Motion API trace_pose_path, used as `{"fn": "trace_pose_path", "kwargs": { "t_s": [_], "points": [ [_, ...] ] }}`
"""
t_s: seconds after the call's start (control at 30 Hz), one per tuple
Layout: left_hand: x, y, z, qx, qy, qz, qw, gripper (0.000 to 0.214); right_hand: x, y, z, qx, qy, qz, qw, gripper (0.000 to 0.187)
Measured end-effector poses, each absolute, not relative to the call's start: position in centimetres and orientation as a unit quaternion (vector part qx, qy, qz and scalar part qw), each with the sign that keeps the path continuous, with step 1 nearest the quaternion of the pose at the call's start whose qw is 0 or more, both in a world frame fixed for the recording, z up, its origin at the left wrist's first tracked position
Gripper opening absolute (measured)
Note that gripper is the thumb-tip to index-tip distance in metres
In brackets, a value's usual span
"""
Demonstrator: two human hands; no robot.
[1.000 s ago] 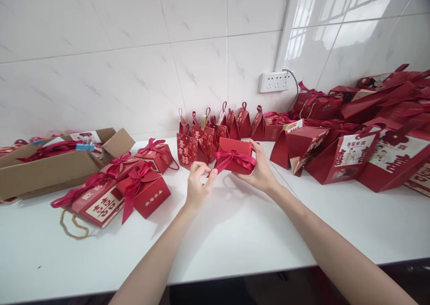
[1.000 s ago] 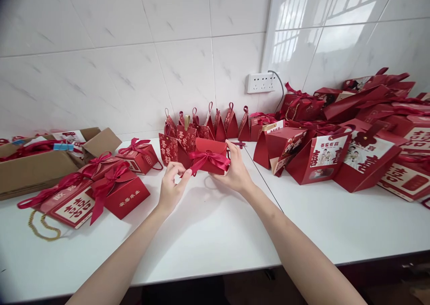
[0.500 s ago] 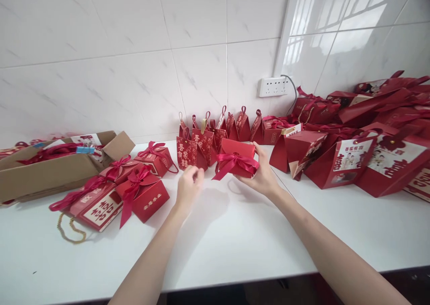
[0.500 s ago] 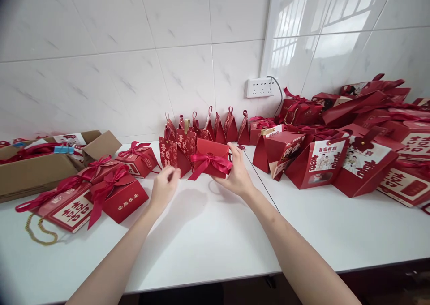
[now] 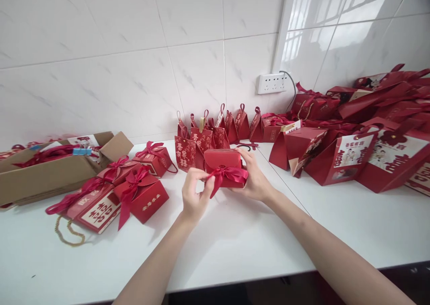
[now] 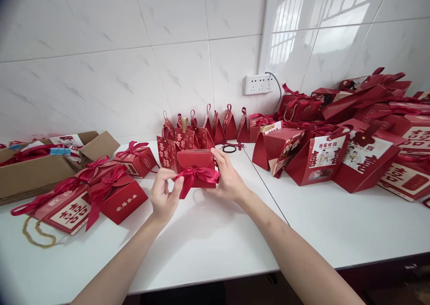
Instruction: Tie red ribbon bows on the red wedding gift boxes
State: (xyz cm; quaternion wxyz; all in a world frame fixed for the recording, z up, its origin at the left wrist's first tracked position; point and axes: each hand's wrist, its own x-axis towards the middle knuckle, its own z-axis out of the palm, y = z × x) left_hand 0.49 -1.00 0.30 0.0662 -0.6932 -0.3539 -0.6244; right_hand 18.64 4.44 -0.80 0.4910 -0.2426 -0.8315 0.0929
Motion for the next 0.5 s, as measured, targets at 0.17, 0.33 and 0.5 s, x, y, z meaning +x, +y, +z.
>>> {"fn": "trace_pose_path", "kwargs": {
  "t_s": [0.17, 0.33, 0.5],
  "points": [
    [1.07, -1.83, 0.5, -0.778, -0.244, -0.548, 0.187, 0.014, 18.43, 4.12, -0.85, -0.228, -0.836, 0.117, 0.485, 0.097],
    [1.43, -2.11, 0.79, -0.782, -0.227, -0.534, 0.226, 0.015, 18.12, 3.84, -1.01, -0.215, -0.837, 0.134, 0.484, 0.095],
    [1.24, -2.09, 1.01, -0.779, -0.225, -0.539, 0.23, 0.013, 18.04, 3.84, -1.1, -0.219, -0.834, 0.142, 0.485, 0.095]
  ]
}}
